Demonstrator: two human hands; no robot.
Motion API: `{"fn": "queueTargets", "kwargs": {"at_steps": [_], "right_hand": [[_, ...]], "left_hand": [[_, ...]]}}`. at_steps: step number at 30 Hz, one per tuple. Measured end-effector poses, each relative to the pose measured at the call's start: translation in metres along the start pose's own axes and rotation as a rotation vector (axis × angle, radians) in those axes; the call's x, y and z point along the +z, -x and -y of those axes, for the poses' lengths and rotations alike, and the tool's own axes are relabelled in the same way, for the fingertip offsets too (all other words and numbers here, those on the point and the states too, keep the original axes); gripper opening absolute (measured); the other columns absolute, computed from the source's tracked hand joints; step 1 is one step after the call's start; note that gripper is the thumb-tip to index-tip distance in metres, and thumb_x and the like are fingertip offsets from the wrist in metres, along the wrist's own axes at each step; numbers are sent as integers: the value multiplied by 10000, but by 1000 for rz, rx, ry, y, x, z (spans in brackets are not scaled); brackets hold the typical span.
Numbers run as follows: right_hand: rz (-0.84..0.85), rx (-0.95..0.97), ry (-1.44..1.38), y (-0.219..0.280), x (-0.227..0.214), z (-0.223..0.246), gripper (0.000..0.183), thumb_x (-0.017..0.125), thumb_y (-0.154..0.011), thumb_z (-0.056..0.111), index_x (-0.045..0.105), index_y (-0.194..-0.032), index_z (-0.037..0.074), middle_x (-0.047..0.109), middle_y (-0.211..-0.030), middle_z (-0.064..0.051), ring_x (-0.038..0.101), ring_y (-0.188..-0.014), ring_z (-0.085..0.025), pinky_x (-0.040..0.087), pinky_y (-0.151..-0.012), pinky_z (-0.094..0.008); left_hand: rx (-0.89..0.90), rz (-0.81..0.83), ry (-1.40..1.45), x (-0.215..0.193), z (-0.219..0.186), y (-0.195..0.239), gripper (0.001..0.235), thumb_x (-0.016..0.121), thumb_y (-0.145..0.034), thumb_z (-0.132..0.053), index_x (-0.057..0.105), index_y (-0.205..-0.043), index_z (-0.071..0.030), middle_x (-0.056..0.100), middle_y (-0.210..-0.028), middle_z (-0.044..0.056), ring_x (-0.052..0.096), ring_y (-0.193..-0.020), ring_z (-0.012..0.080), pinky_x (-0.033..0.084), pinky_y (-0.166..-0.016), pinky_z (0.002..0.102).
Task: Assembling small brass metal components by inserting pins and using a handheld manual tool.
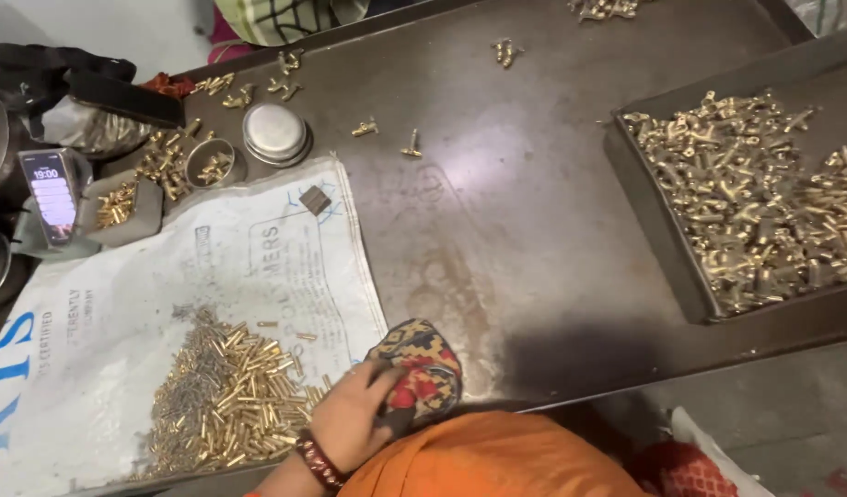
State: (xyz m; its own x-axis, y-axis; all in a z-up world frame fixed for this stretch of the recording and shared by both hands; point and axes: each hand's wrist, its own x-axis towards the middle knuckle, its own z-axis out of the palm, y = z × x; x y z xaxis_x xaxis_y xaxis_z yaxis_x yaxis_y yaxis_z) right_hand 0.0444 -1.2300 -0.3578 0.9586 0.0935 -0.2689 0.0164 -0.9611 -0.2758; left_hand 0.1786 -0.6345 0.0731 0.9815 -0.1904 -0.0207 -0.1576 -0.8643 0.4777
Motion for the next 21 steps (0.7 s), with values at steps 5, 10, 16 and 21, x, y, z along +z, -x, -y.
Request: {"fn": "queueTargets", "kwargs": {"at_steps": [5, 10, 16, 21], "right_hand": [[-28, 123, -117, -47, 0, 10, 364, 760, -816, 417, 813, -1073, 165, 799, -1060, -99, 743, -1064, -280, 548, -964, -409], [-41, 248, -223, -77, -91, 73, 304, 743, -881, 387, 828, -1052, 151, 820, -1030, -94, 773, -1032, -249, 565, -972, -364], [-39, 247, -462, -85, -352, 305, 307, 743, -895, 259, 785, -1168, 126, 801, -1042, -87, 781, -992, -225, 597, -915, -357], [-190, -230, -678, -97, -401, 434, 454, 799, -770, 147, 715, -1215, 125, 741, -1159, -26, 721, -1059, -178, 601, -912, -319]], "left_hand": [[20, 232, -22, 10, 14, -25, 792, 824, -658, -191, 573, -1408, -180, 588, -1314, 153, 624, -1087, 375, 538, -850, 439], [-313, 21, 632, -5, 62, -60, 340, 738, -820, -184, 709, -1130, -48, 726, -878, 166, 691, -734, 312, 545, -633, 388], [-528, 64, 1499, -46, 27, -86, 342, 628, -940, -263, 701, -1100, 30, 742, -755, 131, 663, -553, 187, 496, -472, 304], [-517, 151, 1692, -11, 1, -92, 413, 580, -992, -328, 691, -1144, 40, 756, -822, 131, 709, -628, 195, 549, -541, 295]]}}
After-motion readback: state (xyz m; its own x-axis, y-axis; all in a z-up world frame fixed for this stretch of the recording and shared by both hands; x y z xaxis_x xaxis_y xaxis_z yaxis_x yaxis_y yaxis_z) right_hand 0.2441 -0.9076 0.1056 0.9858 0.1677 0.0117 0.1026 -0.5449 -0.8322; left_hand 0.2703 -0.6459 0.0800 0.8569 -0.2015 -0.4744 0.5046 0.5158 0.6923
